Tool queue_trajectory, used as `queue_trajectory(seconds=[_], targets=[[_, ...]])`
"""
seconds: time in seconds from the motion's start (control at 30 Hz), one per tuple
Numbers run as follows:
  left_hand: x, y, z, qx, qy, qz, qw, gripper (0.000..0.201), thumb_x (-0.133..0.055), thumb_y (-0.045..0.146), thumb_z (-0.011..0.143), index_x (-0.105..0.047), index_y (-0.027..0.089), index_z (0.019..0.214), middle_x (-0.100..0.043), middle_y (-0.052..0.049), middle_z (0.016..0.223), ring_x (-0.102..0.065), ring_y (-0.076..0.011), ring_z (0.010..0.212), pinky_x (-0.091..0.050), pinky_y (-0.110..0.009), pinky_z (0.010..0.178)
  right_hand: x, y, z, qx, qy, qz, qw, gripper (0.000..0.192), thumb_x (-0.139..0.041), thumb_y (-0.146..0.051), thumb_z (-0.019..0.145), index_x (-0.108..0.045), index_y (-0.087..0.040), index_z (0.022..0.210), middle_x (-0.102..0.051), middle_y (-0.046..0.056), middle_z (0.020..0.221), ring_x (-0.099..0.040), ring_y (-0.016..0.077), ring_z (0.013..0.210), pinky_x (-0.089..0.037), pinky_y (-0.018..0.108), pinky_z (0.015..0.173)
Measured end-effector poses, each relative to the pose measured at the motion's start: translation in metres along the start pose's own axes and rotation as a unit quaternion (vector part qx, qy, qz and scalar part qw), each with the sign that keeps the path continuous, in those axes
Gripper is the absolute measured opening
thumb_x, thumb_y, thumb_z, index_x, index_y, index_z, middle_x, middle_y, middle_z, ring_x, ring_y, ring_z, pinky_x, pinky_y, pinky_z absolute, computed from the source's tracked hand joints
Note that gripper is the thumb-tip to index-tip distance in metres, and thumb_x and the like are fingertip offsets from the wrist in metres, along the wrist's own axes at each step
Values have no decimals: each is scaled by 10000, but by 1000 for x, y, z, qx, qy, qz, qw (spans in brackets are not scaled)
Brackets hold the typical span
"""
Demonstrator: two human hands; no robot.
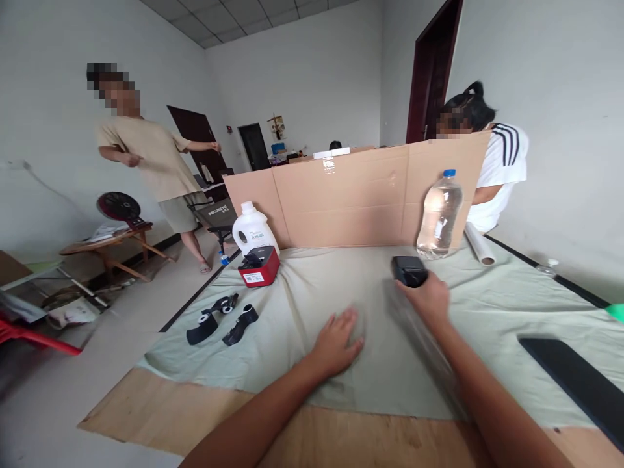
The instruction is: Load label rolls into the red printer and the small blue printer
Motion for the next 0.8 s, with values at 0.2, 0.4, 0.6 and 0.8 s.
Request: queue_trajectory(seconds=[0.2, 0.4, 0.6, 0.8], targets=[[30, -39, 6, 72, 149, -184, 969, 629, -422, 322, 976, -334, 152, 1575, -543, -114, 1492, -530, -236, 1373, -401, -367, 1175, -20, -105, -117, 139, 0, 102, 985, 756, -715, -675, 599, -553, -152, 1120, -625, 155, 1029, -590, 361, 998, -468, 543, 928], [42, -63, 7, 12, 189, -184, 964, 493, -413, 220, 972, -554, 208, 1444, -564, -54, 1476, -544, -209, 1360, -401, -347, 1178, -39, -130, -164, 141, 7, 118, 983, 763, -724, -652, 655, -467, -161, 1179, -559, 163, 1094, -516, 383, 1076, -410, 609, 974], [35, -76, 16, 83, 147, -156, 973, 360, -476, 246, 961, -726, 269, 1219, -719, -21, 1268, -655, -221, 1210, -472, -369, 1110, -57, -112, -173, 116, -25, 101, 988, 764, -729, -663, 666, -467, -152, 1169, -557, 186, 1097, -504, 414, 1094, -387, 619, 987], [31, -82, 19, 81, 172, -206, 960, 365, -462, 212, 968, -716, 196, 1230, -733, -63, 1234, -701, -197, 1114, -519, -343, 1034, -64, -105, -180, 114, -46, 93, 988, 689, -721, -625, 701, -471, -165, 1150, -555, 173, 1083, -516, 405, 1077, -421, 588, 972]])
Point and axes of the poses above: each hand's wrist, its own z-axis towards the middle knuckle, its own x-axis out of the back of the hand, y = z × x, the point moved 4 cm from there along z, towards the middle knuckle
